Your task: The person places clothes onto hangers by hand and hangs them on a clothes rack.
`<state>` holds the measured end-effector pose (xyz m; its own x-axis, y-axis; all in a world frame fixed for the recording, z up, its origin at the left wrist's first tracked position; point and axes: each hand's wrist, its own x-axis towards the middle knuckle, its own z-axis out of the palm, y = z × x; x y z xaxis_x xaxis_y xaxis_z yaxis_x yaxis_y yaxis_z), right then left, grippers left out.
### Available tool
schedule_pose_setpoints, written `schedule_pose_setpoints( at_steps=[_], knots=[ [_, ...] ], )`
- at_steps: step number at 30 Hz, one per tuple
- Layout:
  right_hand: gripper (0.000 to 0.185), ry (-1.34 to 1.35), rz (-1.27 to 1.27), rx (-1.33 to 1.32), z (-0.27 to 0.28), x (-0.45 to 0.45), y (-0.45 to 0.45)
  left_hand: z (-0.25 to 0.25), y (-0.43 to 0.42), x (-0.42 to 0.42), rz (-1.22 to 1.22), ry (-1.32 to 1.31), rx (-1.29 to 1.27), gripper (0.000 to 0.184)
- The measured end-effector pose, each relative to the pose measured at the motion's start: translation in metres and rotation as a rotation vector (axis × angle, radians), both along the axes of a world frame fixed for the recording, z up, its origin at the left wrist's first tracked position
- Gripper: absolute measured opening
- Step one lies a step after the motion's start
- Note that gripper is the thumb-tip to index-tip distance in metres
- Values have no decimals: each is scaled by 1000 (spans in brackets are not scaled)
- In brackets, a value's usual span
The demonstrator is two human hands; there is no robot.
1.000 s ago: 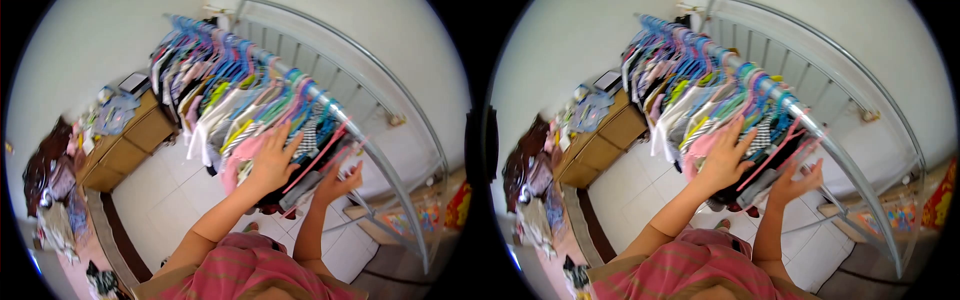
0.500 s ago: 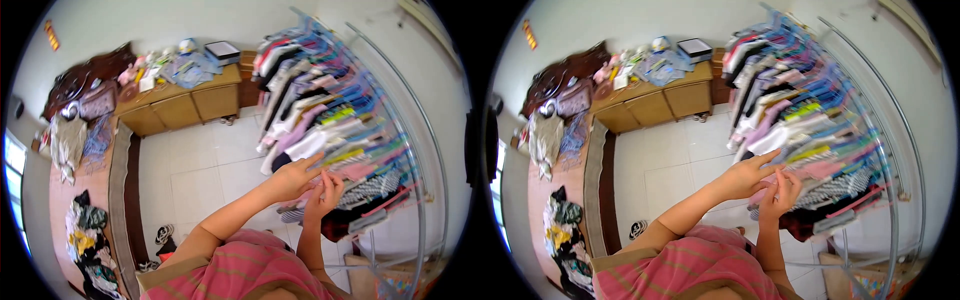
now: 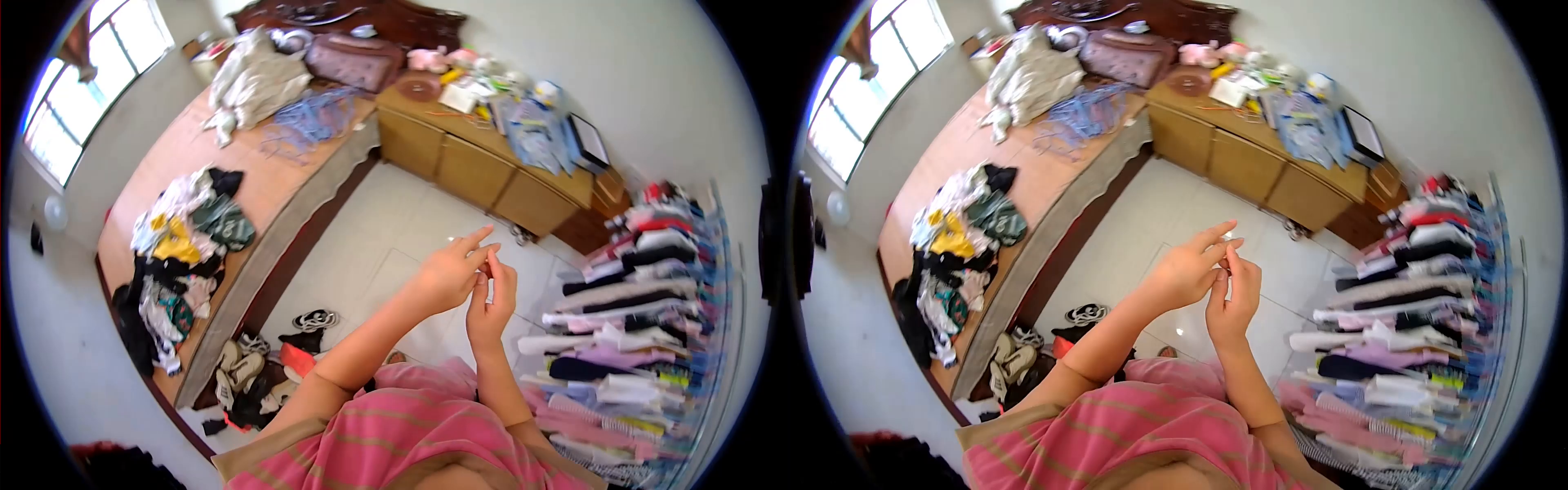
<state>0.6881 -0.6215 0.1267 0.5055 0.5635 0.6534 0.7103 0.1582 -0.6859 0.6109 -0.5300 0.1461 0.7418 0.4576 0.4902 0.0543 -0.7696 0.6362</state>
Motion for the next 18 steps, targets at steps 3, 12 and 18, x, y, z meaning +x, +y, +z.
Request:
schedule_pose_setpoints(
  at_steps=[3, 12, 18],
  knots=[
    [31, 1, 187, -41, -8, -25, 55, -9, 39, -42, 189, -20, -29, 44],
    [31, 39, 633, -65, -31, -80, 205, -35, 138, -117, 600, 94, -165, 41],
    [29, 25, 764, -132, -22, -83, 316, -35, 227, -121, 760, 125, -182, 43]
  ],
)
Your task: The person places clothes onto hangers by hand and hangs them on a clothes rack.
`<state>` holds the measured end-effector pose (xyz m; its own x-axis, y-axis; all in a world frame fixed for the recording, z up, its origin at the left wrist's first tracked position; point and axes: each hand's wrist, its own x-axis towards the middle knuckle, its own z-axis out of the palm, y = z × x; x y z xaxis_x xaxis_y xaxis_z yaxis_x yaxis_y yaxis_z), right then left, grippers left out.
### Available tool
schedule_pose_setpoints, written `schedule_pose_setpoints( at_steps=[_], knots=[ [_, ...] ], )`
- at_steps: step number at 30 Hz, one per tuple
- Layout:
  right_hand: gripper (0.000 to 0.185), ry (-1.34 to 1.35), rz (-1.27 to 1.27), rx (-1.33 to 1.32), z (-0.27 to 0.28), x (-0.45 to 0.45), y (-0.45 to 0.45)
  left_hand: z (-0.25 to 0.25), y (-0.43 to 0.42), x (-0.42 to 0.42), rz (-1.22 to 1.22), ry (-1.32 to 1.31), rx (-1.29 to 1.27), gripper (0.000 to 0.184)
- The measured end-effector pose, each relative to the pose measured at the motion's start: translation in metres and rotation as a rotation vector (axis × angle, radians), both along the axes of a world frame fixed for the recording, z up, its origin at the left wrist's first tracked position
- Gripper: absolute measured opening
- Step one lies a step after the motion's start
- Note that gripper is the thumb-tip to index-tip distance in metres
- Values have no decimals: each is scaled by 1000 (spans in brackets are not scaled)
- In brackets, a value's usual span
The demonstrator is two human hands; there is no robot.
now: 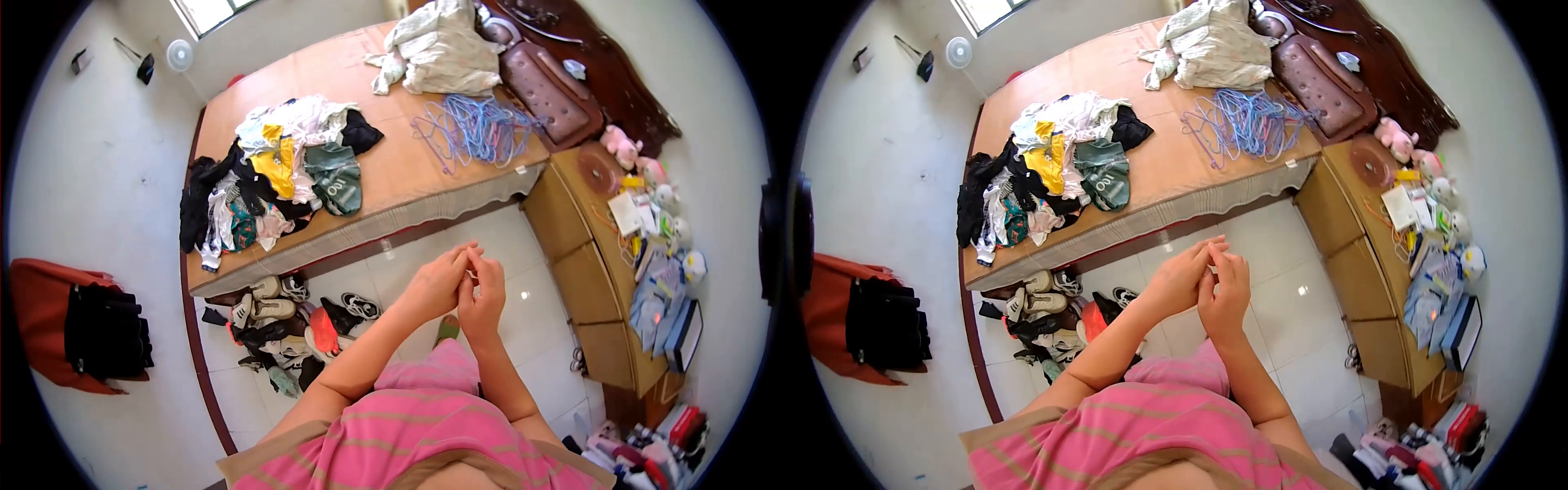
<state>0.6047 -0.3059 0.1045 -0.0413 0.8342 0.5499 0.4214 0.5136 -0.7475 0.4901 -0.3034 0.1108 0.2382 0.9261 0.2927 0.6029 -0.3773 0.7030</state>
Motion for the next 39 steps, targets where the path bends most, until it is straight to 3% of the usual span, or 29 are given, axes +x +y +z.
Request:
schedule_pose_setpoints(
  at_steps=[6, 13, 16, 19, 22, 23, 25, 27, 28, 29, 30, 31, 33, 36, 37, 39],
  knots=[
    [28, -101, 191, -50, -13, -12, 83, -25, 55, -15, 183, 48, -67, 41],
    [30, -58, 355, -137, -43, -81, 132, -52, 101, -90, 273, 167, -149, 41],
    [29, -139, 430, -135, -45, -115, 155, -67, 122, -139, 265, 76, -126, 34],
    [29, -198, 482, -172, -57, -157, 177, -111, 144, -208, 350, 10, -146, 28],
    [28, -260, 500, -156, -73, -211, 200, -188, 166, -305, 513, -42, -254, 27],
    [28, -278, 509, -152, -76, -231, 208, -221, 172, -341, 599, -78, -241, 28],
    [28, -316, 579, -248, -78, -270, 219, -254, 177, -404, 832, -425, -515, 31],
    [27, -361, 620, -265, -74, -306, 228, -323, 179, -466, 1070, -352, -458, 34],
    [28, -389, 655, -303, -70, -323, 231, -312, 180, -489, 1171, -373, -645, 35],
    [28, -417, 688, -337, -66, -338, 236, -335, 182, -514, 1257, -399, -645, 31],
    [29, -429, 687, -366, -65, -352, 240, -363, 184, -537, 1326, -662, -705, 35],
    [29, -448, 688, -365, -66, -364, 244, -352, 185, -552, 1337, -673, -742, 42],
    [29, -448, 685, -431, -71, -382, 250, -392, 189, -586, 1288, -1043, -659, 51],
    [27, -503, 690, -479, -82, -395, 256, -360, 198, -606, 1270, -1228, -672, 56],
    [27, -524, 697, -515, -86, -397, 258, -365, 204, -610, 1342, -1256, -595, 48],
    [27, -544, 694, -537, -88, -401, 261, -359, 214, -618, 1318, -1382, -778, 45]
  ],
)
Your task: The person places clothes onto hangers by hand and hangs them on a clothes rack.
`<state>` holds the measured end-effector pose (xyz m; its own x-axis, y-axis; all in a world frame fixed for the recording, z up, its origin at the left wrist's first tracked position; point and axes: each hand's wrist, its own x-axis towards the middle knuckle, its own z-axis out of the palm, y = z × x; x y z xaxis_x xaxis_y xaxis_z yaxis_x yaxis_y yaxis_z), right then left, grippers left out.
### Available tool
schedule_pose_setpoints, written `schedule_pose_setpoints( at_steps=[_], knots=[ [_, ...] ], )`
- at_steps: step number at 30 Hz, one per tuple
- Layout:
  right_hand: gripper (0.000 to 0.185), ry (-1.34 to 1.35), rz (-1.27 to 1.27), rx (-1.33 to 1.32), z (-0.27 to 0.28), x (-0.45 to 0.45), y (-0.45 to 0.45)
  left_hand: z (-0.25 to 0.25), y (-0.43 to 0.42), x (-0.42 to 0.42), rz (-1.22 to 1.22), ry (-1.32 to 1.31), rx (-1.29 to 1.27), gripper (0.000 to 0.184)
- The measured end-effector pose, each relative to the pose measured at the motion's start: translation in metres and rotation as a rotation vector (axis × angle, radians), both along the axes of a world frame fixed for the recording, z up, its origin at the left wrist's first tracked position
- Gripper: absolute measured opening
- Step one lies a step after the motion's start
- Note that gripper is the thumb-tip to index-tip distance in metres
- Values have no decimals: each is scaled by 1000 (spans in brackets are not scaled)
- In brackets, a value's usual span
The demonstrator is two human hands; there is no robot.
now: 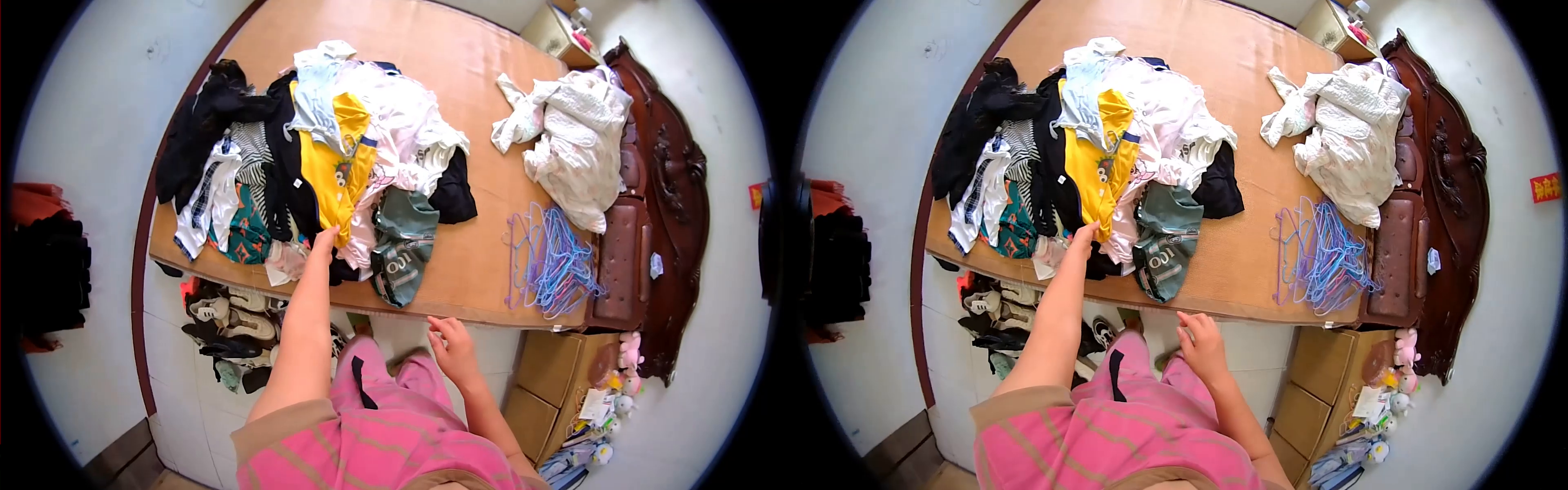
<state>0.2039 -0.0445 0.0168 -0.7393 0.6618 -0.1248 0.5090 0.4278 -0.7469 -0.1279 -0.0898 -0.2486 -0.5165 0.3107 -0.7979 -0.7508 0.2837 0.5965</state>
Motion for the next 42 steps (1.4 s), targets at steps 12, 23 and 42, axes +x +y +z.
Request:
schedule_pose_setpoints(
  at_steps=[12, 23, 42],
  knots=[
    [48, 424, -374, -409, -44, -31, 57, 254, 37, 146, -771, 1056, 1030, 29],
    [40, 249, -262, -718, -77, -28, 48, 133, 63, 80, -633, 1017, 174, 22],
    [31, 49, -472, -834, -107, 78, 75, 53, 175, 25, -105, 633, 425, 30]
  ],
)
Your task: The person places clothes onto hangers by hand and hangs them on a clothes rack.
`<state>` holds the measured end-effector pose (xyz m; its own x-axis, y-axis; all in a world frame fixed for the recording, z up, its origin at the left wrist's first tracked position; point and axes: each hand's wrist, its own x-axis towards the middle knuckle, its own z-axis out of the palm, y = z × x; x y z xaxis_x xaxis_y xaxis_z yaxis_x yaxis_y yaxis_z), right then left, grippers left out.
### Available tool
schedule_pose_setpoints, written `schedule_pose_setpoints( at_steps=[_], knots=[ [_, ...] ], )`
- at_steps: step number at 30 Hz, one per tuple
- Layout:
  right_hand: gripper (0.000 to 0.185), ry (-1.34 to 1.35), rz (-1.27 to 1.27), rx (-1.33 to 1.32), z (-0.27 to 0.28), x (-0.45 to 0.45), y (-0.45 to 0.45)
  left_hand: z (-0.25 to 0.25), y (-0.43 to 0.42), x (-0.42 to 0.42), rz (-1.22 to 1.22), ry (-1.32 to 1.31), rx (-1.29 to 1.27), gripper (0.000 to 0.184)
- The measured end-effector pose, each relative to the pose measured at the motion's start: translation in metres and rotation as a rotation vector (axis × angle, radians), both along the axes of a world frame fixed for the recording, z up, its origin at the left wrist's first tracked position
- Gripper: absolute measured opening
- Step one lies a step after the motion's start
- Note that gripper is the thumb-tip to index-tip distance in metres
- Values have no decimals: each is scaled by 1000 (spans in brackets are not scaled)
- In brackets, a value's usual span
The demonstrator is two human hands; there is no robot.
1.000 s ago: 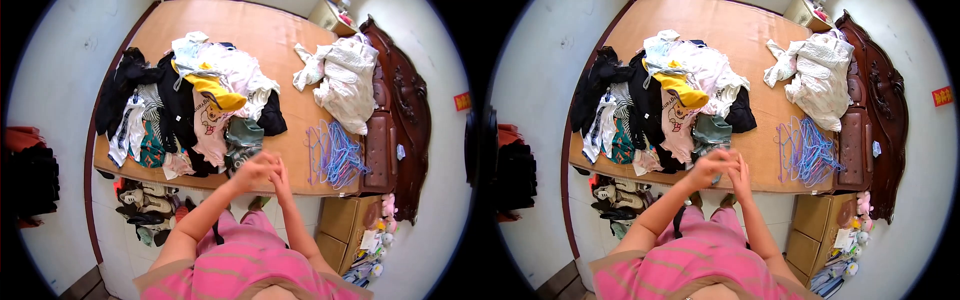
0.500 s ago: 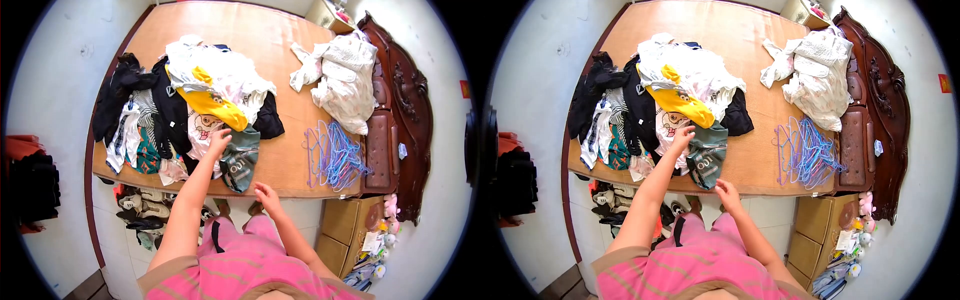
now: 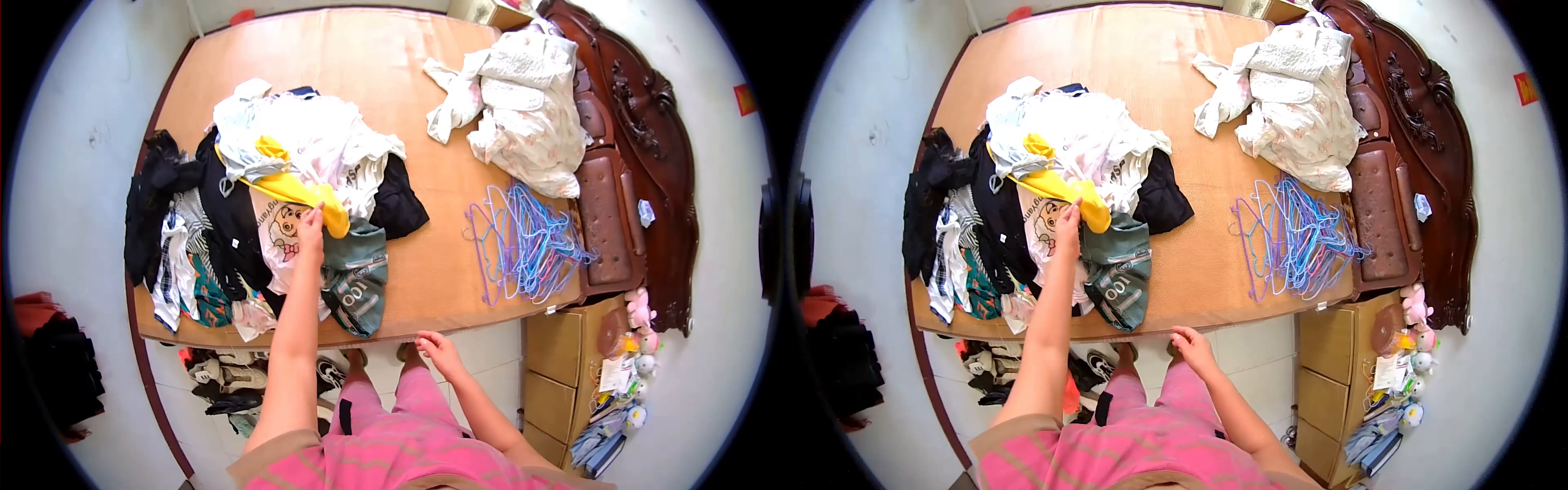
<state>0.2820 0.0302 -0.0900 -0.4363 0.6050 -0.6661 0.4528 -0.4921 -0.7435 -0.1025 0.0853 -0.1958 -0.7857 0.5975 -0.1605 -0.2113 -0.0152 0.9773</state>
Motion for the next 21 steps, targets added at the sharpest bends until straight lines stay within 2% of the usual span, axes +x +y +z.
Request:
schedule_pose_setpoints(
  at_steps=[2, 4, 5, 6, 7, 9, 11, 12, 14, 15, 16, 18, 19, 21],
  knots=[
    [31, 38, -32, 14, 6, -8, 11, 81, -3, 40, -82, -23, 105, 28],
    [43, 44, 145, 108, 12, -19, 26, 146, -13, 89, -210, -29, 255, 27],
    [45, 129, 38, 185, 20, -30, 29, 177, -21, 113, -307, 114, 233, 27],
    [46, 213, -71, 258, 29, -44, 28, 204, -32, 142, -375, 59, 289, 27],
    [47, 283, -161, 359, 44, -59, 33, 215, -37, 163, -475, 203, 350, 29],
    [48, 354, -267, 471, 46, -75, 48, 242, -51, 196, -628, 250, 368, 37],
    [39, 705, -418, 520, 15, -74, 69, 261, -54, 210, -644, 371, 329, 44],
    [39, 701, -438, 526, 28, -70, 77, 266, -57, 212, -606, 433, 271, 47],
    [28, 561, -415, 761, 88, -61, 92, 259, -53, 204, -385, 604, 164, 53],
    [22, 446, -346, 839, 123, -56, 94, 262, -51, 198, -314, 631, 116, 54],
    [22, 442, -367, 842, 142, -52, 96, 265, -47, 193, -240, 658, 71, 54],
    [20, 497, -178, 824, 164, -42, 94, 267, -47, 189, -299, 739, -33, 51],
    [21, 512, -202, 860, 169, -43, 95, 260, -45, 188, -333, 762, -54, 37],
    [14, 493, -157, 878, 182, -34, 103, 256, -40, 195, -336, 839, -89, 30]
  ],
)
